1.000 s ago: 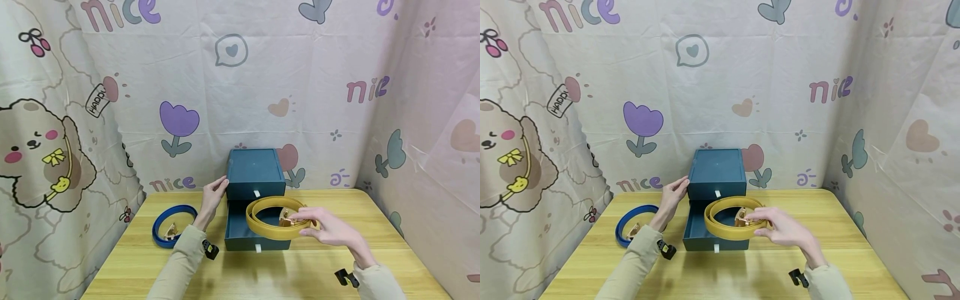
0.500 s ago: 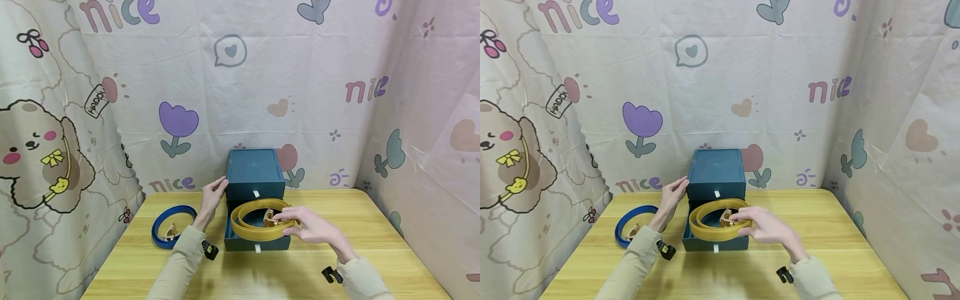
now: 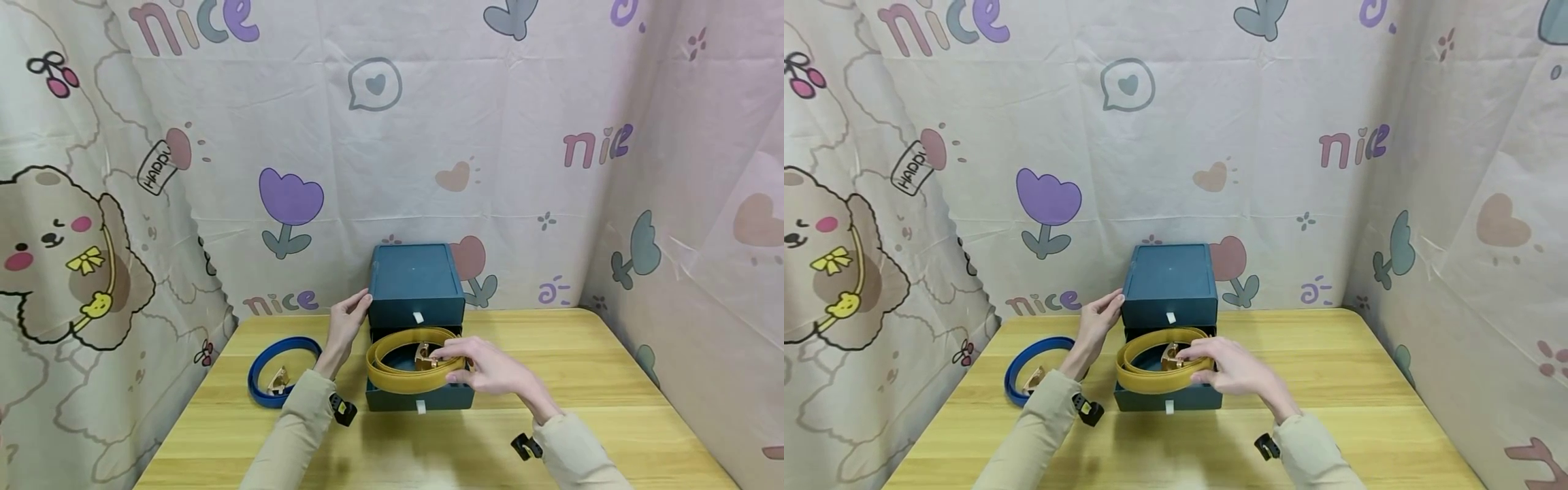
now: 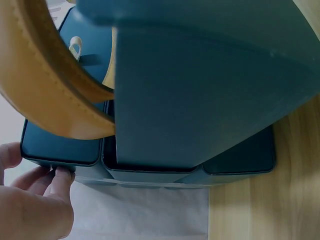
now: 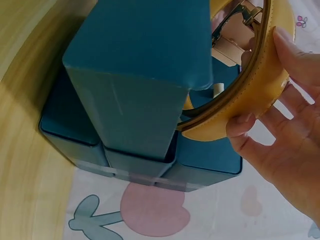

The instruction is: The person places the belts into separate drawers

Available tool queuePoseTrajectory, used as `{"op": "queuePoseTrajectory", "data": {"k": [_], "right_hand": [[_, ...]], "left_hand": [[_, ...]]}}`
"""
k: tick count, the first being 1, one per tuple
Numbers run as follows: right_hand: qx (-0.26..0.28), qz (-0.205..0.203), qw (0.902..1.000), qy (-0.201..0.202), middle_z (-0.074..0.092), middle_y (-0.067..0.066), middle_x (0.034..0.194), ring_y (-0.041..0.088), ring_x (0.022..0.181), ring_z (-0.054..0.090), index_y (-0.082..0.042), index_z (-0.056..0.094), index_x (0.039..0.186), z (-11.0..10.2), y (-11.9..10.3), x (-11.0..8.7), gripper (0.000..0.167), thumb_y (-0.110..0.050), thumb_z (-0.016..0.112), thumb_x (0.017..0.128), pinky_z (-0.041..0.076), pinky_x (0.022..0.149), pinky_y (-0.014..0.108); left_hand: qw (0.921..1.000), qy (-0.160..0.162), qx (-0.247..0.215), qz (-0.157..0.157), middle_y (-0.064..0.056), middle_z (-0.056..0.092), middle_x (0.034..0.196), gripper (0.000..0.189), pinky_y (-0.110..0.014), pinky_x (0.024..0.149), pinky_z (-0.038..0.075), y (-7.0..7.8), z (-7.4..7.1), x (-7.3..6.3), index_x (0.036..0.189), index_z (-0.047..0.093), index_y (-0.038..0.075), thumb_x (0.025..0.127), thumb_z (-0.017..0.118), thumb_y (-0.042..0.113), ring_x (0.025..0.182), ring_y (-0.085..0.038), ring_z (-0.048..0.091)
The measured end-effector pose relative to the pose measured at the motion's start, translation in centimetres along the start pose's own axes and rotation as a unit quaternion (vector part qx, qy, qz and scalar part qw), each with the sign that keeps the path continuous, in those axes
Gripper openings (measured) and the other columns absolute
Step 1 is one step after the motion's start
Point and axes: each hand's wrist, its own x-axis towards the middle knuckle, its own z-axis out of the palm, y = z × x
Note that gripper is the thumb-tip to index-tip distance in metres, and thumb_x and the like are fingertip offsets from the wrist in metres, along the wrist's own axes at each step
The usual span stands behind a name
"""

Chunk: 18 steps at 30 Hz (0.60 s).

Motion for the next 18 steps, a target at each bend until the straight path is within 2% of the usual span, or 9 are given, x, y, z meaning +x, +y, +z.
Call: {"op": "queuePoseTrajectory", "data": {"k": [2,5,8,12,18], "right_hand": [[0.007,-0.001,1.0000,0.002,0.063,-0.003,0.087,-0.004,0.069,0.041,-0.006,0.069,0.124,0.1,0.4,0.0,0.032,-0.011,0.071,0.093,0.047,0.059,0.028],[0.012,0.001,0.9999,0.008,0.063,-0.002,0.086,-0.003,0.070,0.041,-0.003,0.069,0.124,0.1,1.0,-0.1,0.032,-0.010,0.070,0.092,0.046,0.060,0.025],[0.012,0.013,0.9998,0.008,0.067,0.000,0.092,-0.003,0.074,0.045,-0.003,0.069,0.124,0.1,1.5,-0.2,0.032,-0.009,0.071,0.092,0.047,0.063,0.023],[0.008,0.025,0.9996,0.004,0.071,0.003,0.102,0.000,0.077,0.049,-0.004,0.069,0.124,0.4,1.9,-0.2,0.033,-0.006,0.071,0.091,0.051,0.066,0.026],[-0.027,0.044,0.9987,0.002,0.074,0.005,0.112,0.013,0.091,0.065,-0.008,0.070,0.125,1.1,2.3,0.0,0.033,-0.007,0.071,0.092,0.056,0.078,0.030]], "left_hand": [[1.0000,-0.001,-0.001,0.000,-0.021,0.055,0.146,0.044,-0.045,0.114,0.044,0.0,0.0,0.0,0.143,0.056,0.004,0.104,0.058,0.023,0.137,-0.033,0.053],[1.0000,0.000,-0.007,0.001,-0.021,0.056,0.145,0.043,-0.045,0.114,0.045,0.0,0.1,0.0,0.142,0.057,0.004,0.103,0.058,0.022,0.137,-0.033,0.053],[0.9999,0.003,-0.011,0.003,-0.021,0.057,0.145,0.042,-0.046,0.114,0.045,0.1,0.1,-0.1,0.141,0.057,0.003,0.103,0.058,0.021,0.136,-0.033,0.053],[0.9999,0.005,-0.016,0.004,-0.021,0.056,0.146,0.042,-0.045,0.114,0.044,0.1,0.1,0.0,0.141,0.057,0.003,0.103,0.058,0.020,0.137,-0.033,0.053],[0.9998,0.000,-0.018,0.002,-0.021,0.055,0.147,0.042,-0.044,0.114,0.044,-0.1,0.1,0.1,0.142,0.056,0.002,0.103,0.058,0.019,0.138,-0.033,0.052]]}}
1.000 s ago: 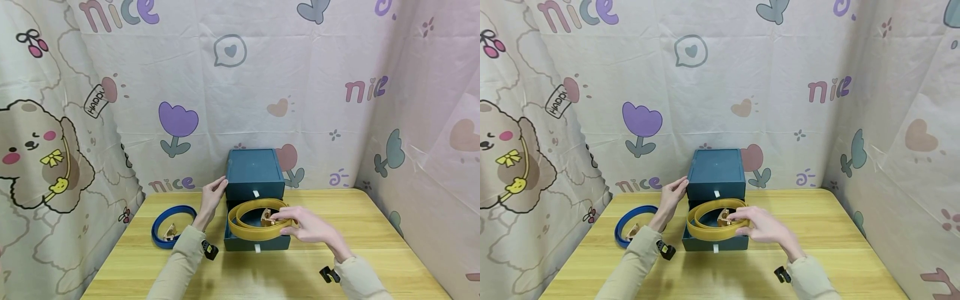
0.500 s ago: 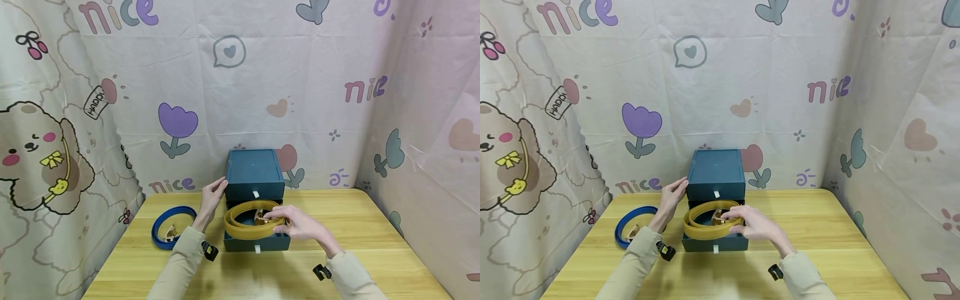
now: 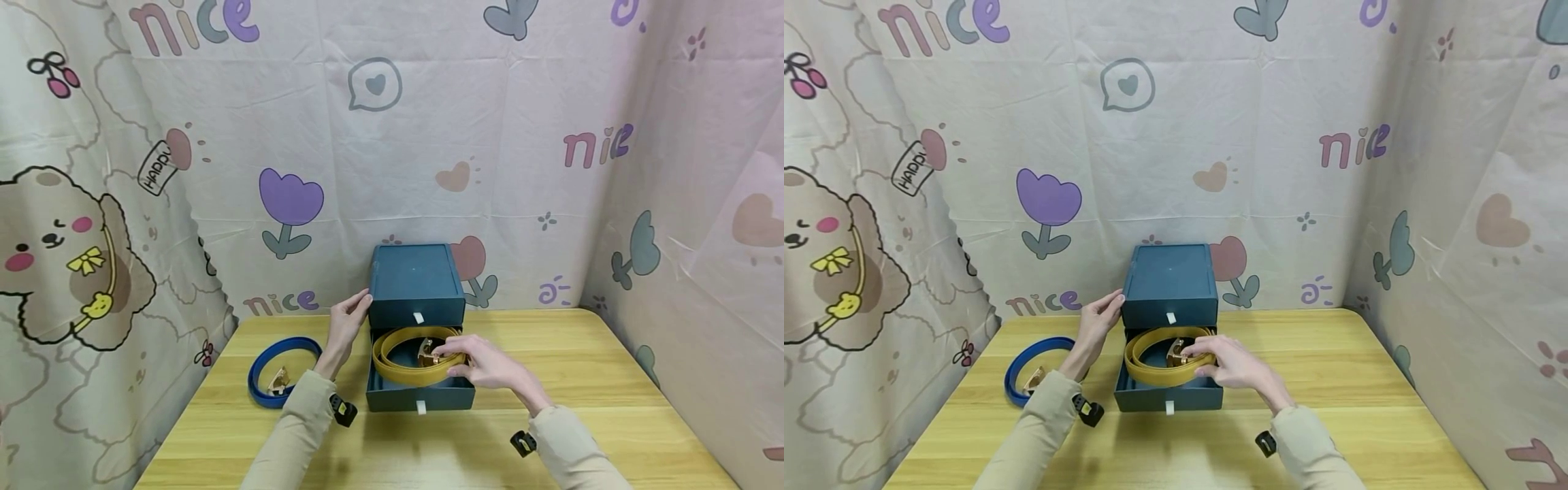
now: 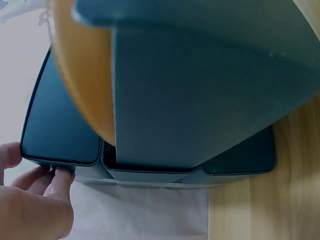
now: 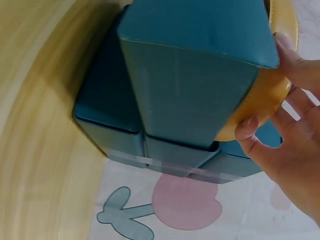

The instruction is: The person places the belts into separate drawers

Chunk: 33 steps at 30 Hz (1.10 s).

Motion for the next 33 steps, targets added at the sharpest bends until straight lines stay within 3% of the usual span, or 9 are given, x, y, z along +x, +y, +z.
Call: {"op": "queuePoseTrajectory", "data": {"k": [6,9,11,18,26,33], "right_hand": [[-0.020,0.013,0.9997,-0.002,0.074,0.005,0.116,0.020,0.098,0.068,-0.010,0.070,0.125,0.8,0.2,0.1,0.032,-0.009,0.069,0.093,0.058,0.086,0.036],[-0.035,0.020,0.9992,0.000,0.074,0.004,0.119,0.030,0.113,0.067,-0.011,0.071,0.125,1.0,0.2,0.1,0.032,-0.011,0.070,0.092,0.055,0.097,0.049],[-0.042,0.023,0.9989,0.002,0.075,0.004,0.121,0.034,0.122,0.063,-0.012,0.071,0.124,1.1,0.2,0.2,0.033,-0.012,0.072,0.091,0.047,0.105,0.060],[-0.056,0.006,0.9983,0.012,0.076,-0.001,0.118,0.019,0.114,0.067,-0.013,0.074,0.121,1.6,0.5,0.9,0.035,-0.015,0.077,0.086,0.032,0.095,0.044],[-0.036,0.019,0.9990,-0.017,0.075,0.003,0.121,0.026,0.120,0.066,-0.009,0.072,0.122,1.9,1.0,1.3,0.037,-0.012,0.076,0.086,0.030,0.111,0.059],[-0.043,0.018,0.9986,-0.026,0.076,0.001,0.118,0.018,0.111,0.069,-0.009,0.074,0.119,2.0,1.7,1.6,0.034,-0.009,0.078,0.085,0.033,0.112,0.057]], "left_hand": [[1.0000,-0.003,0.004,0.001,-0.021,0.054,0.147,0.043,-0.044,0.114,0.043,0.0,-0.1,-0.1,0.142,0.056,0.002,0.104,0.057,0.021,0.139,-0.034,0.051],[1.0000,-0.003,0.005,0.001,-0.021,0.055,0.147,0.043,-0.045,0.114,0.043,0.0,-0.1,-0.1,0.142,0.056,0.003,0.103,0.058,0.022,0.138,-0.034,0.051],[1.0000,-0.003,0.005,0.002,-0.021,0.055,0.147,0.043,-0.045,0.115,0.043,0.0,-0.1,-0.1,0.142,0.057,0.003,0.103,0.058,0.022,0.138,-0.034,0.052],[1.0000,-0.006,-0.001,0.004,-0.022,0.055,0.147,0.043,-0.045,0.114,0.043,0.0,-0.1,-0.1,0.142,0.056,0.002,0.103,0.058,0.021,0.139,-0.034,0.051],[1.0000,-0.007,-0.001,0.004,-0.021,0.054,0.147,0.044,-0.045,0.114,0.043,0.0,-0.2,0.0,0.142,0.056,0.002,0.103,0.058,0.021,0.139,-0.034,0.051],[1.0000,-0.007,0.002,0.007,-0.022,0.054,0.148,0.044,-0.045,0.115,0.043,0.0,-0.2,0.0,0.143,0.055,0.002,0.103,0.058,0.021,0.139,-0.035,0.051]]}}
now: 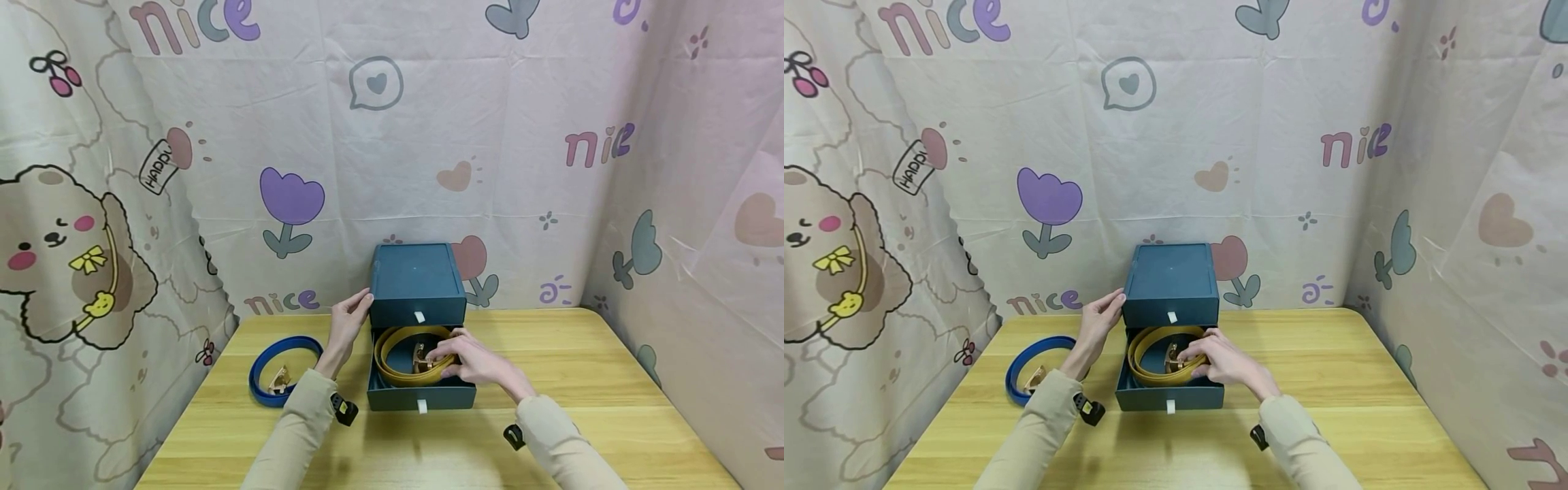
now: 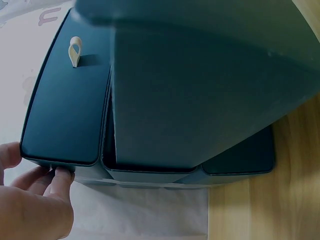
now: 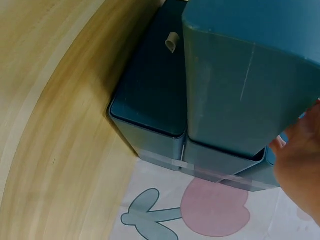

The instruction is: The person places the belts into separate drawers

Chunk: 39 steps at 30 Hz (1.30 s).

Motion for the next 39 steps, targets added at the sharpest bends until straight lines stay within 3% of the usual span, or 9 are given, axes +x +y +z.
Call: {"op": "queuePoseTrajectory", "data": {"k": [5,17,29,39], "right_hand": [[-0.014,-0.004,0.9999,-0.005,0.078,-0.003,0.113,0.011,0.100,0.069,-0.013,0.076,0.117,0.17,0.32,0.28,0.034,-0.012,0.080,0.083,0.041,0.104,0.049],[-0.012,0.003,0.9994,-0.034,0.078,-0.004,0.112,0.012,0.101,0.068,-0.014,0.077,0.116,0.22,0.52,0.74,0.033,-0.013,0.081,0.083,0.046,0.098,0.038],[-0.026,0.005,0.9993,-0.026,0.079,-0.009,0.101,0.008,0.093,0.061,-0.016,0.079,0.107,0.51,0.74,0.84,0.027,-0.015,0.084,0.081,0.043,0.095,0.037],[-0.043,0.029,0.9981,-0.032,0.078,-0.011,0.100,0.009,0.098,0.063,-0.018,0.080,0.104,0.75,0.54,0.91,0.026,-0.016,0.086,0.079,0.043,0.101,0.042]], "left_hand": [[1.0000,0.001,-0.001,0.002,-0.022,0.054,0.147,0.044,-0.045,0.115,0.043,-0.03,0.00,0.01,0.143,0.055,0.002,0.103,0.058,0.021,0.139,-0.035,0.051],[1.0000,0.002,0.000,-0.001,-0.022,0.055,0.146,0.044,-0.046,0.114,0.043,0.10,-0.01,0.02,0.143,0.056,0.002,0.103,0.058,0.021,0.138,-0.034,0.052],[1.0000,0.002,0.000,-0.010,-0.021,0.054,0.148,0.045,-0.044,0.115,0.043,-0.06,0.03,0.10,0.143,0.055,0.003,0.103,0.058,0.023,0.139,-0.033,0.051],[1.0000,0.000,-0.005,-0.008,-0.021,0.054,0.148,0.044,-0.044,0.114,0.043,0.00,0.02,0.01,0.143,0.055,0.002,0.103,0.058,0.021,0.139,-0.034,0.050]]}}
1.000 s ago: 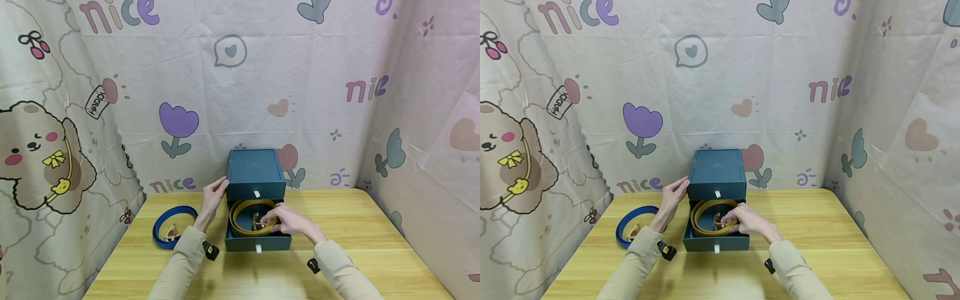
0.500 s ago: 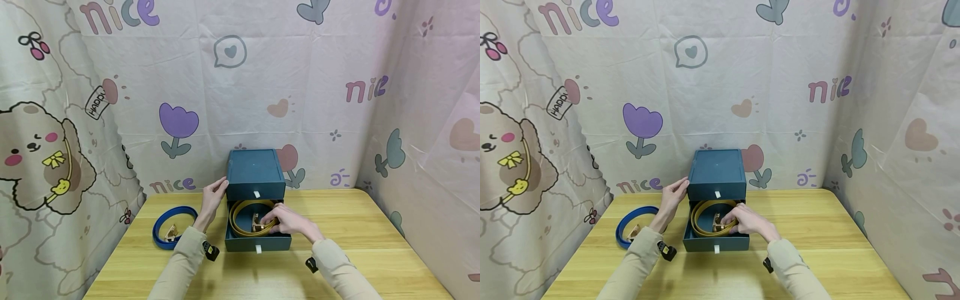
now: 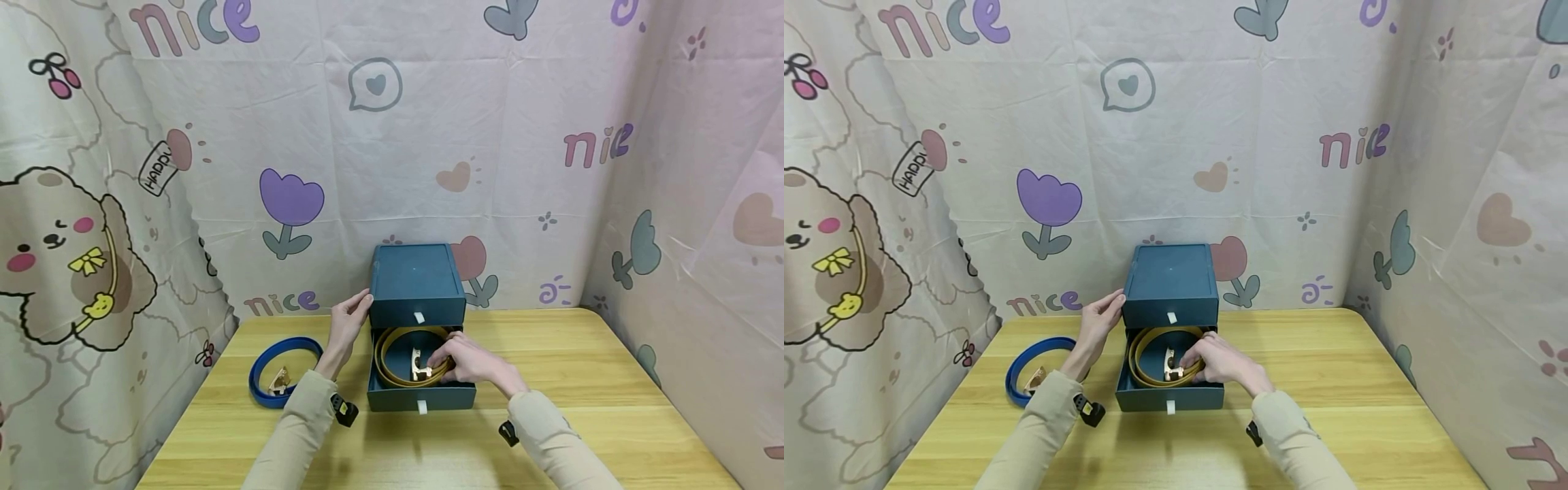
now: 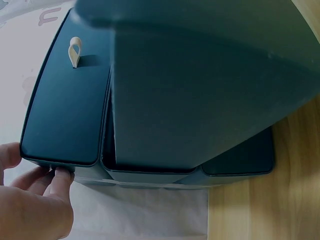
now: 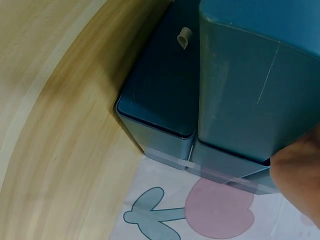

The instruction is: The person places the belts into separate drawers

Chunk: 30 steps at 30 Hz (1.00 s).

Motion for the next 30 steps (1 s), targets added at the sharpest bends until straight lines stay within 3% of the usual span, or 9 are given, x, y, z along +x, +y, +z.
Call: {"op": "queuePoseTrajectory", "data": {"k": [10,30], "right_hand": [[0.003,0.009,0.9999,-0.013,0.079,-0.005,0.105,0.017,0.104,0.064,-0.014,0.079,0.107,-0.01,-0.05,0.09,0.029,-0.013,0.086,0.078,0.037,0.113,0.058],[-0.006,-0.006,0.9998,-0.021,0.079,-0.007,0.103,0.012,0.102,0.069,-0.015,0.080,0.106,0.10,0.38,0.02,0.030,-0.019,0.087,0.077,0.035,0.114,0.062]], "left_hand": [[1.0000,0.002,0.000,0.000,-0.022,0.053,0.148,0.044,-0.044,0.115,0.042,-0.03,0.01,-0.01,0.143,0.055,0.002,0.103,0.058,0.022,0.139,-0.034,0.050],[0.9999,0.007,0.009,0.002,-0.021,0.056,0.146,0.044,-0.045,0.113,0.045,-0.07,0.06,-0.09,0.142,0.057,0.003,0.103,0.058,0.023,0.137,-0.035,0.053]]}}
